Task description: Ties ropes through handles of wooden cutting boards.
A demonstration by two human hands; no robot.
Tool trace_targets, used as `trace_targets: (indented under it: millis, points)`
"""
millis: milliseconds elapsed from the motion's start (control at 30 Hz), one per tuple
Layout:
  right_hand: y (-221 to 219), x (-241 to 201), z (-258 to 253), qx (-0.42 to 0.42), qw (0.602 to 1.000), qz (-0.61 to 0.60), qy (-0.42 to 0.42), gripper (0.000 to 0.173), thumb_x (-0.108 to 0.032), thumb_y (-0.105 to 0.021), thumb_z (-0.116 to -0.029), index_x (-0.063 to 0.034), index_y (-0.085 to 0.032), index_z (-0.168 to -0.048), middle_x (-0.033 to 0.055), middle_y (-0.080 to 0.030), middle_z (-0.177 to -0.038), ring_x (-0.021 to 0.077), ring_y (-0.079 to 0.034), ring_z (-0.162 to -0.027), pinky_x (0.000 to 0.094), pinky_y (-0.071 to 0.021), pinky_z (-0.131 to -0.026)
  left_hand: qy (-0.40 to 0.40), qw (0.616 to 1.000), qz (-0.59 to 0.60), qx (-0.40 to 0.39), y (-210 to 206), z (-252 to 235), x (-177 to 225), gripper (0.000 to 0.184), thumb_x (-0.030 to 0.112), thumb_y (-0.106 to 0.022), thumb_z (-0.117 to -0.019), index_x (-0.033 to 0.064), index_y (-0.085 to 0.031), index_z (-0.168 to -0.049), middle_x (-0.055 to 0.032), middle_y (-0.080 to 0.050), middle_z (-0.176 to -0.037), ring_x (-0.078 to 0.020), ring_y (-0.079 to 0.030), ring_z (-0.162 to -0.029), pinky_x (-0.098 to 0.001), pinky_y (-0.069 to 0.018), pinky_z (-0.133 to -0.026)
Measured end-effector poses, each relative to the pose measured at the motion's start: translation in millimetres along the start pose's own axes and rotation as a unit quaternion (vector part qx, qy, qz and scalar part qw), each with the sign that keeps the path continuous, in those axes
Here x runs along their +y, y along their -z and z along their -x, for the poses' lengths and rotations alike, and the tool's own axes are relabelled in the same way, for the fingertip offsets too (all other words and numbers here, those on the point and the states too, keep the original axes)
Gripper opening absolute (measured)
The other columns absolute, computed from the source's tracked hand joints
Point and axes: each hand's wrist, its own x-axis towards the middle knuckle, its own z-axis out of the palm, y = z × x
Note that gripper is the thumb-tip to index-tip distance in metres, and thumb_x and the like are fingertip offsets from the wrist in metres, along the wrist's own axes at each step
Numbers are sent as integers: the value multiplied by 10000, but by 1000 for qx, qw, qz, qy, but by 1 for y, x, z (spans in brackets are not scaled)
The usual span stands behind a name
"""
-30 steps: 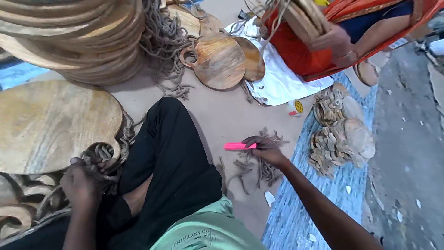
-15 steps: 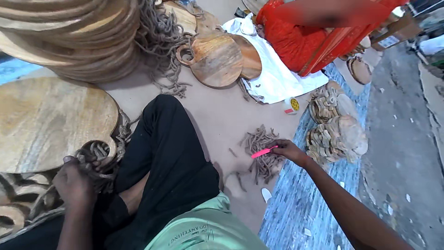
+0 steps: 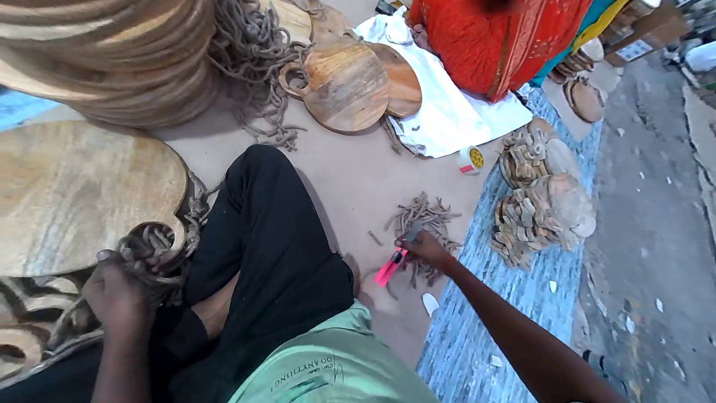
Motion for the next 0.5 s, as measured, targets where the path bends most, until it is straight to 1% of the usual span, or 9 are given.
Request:
trace_targets:
  millis: [67, 133, 167, 233, 267, 300, 367, 433, 500]
  points:
    - [38, 17, 2, 101, 994, 33, -7, 282, -237, -622, -1041, 20, -694, -1133, 192, -722, -923, 293, -718, -779, 498, -601, -780, 4, 1000, -4, -1, -2, 0, 2, 419, 261, -225, -1129, 105, -567, -946, 96, -626, -748, -17, -604, -593, -212, -552, -601]
    - [73, 32, 5, 191, 981, 39, -19, 295, -242, -628, -1039, 36, -697, -1110, 220, -718, -932, 339, -709, -794, 564, -571, -800, 3, 1000, -10, -5, -3, -1, 1, 409, 259, -233, -1125, 111, -567, -941, 99, -627, -747, -16, -604, -592, -210, -549, -595]
    - [87, 35, 8, 212, 977, 27, -26, 283, -240, -622, -1043, 18, -701, -1129, 208, -718, -932, 319, -709, -781, 543, -581, -790, 1, 1000, -9, -8, -3, -1, 1, 411, 259, -234, -1124, 107, -570, -942, 97, -632, -750, -19, -606, -594, -214, -551, -597]
    - [98, 33, 13, 211, 976, -33, -41, 271, -238, -611, -1049, 15, -695, -1099, 151, -705, -850, 214, -699, -694, 410, -611, -710, -2, 1000, -7, -9, -3, -2, 0, 420, 266, -233, -1126, 101, -573, -944, 92, -634, -753, -23, -609, -594, -215, -555, -600]
    - [95, 28, 14, 195, 977, -69, -41, 267, -228, -609, -1049, 26, -688, -1068, 136, -699, -814, 186, -692, -666, 371, -611, -680, -2, 1000, -7, -10, -2, -2, 0, 417, 264, -229, -1124, 103, -570, -947, 95, -632, -756, -21, -607, -596, -212, -552, -603]
    - [87, 20, 16, 179, 978, -97, -36, 268, -222, -609, -1048, 34, -686, -1049, 129, -700, -796, 176, -688, -653, 354, -606, -658, 1, 1000, -8, -11, -2, -2, 1, 412, 261, -228, -1123, 106, -569, -951, 97, -630, -759, -18, -604, -596, -210, -550, -601]
    - [58, 1, 13, 150, 978, -148, -3, 239, -195, -609, -1045, 33, -661, -1097, 111, -707, -814, 161, -687, -649, 331, -602, -631, 7, 1000, -9, -6, -4, -1, 2, 407, 257, -229, -1124, 109, -564, -945, 98, -630, -755, -13, -603, -588, -208, -548, -585]
    - [21, -23, 8, 117, 972, -198, 40, 214, -168, -635, -1028, 21, -644, -1128, 110, -726, -850, 169, -708, -672, 333, -617, -639, 10, 1000, -8, -2, -3, 0, 2, 421, 261, -228, -1127, 99, -572, -946, 92, -635, -756, -17, -601, -589, -209, -545, -584]
    - [-9, -43, 5, 65, 972, -211, 81, 205, -142, -651, -1015, 5, -671, -1157, 107, -731, -900, 162, -710, -710, 326, -619, -677, 12, 1000, -5, 4, -2, 1, 2, 430, 264, -225, -1129, 97, -576, -946, 88, -633, -745, -18, -598, -582, -208, -543, -580]
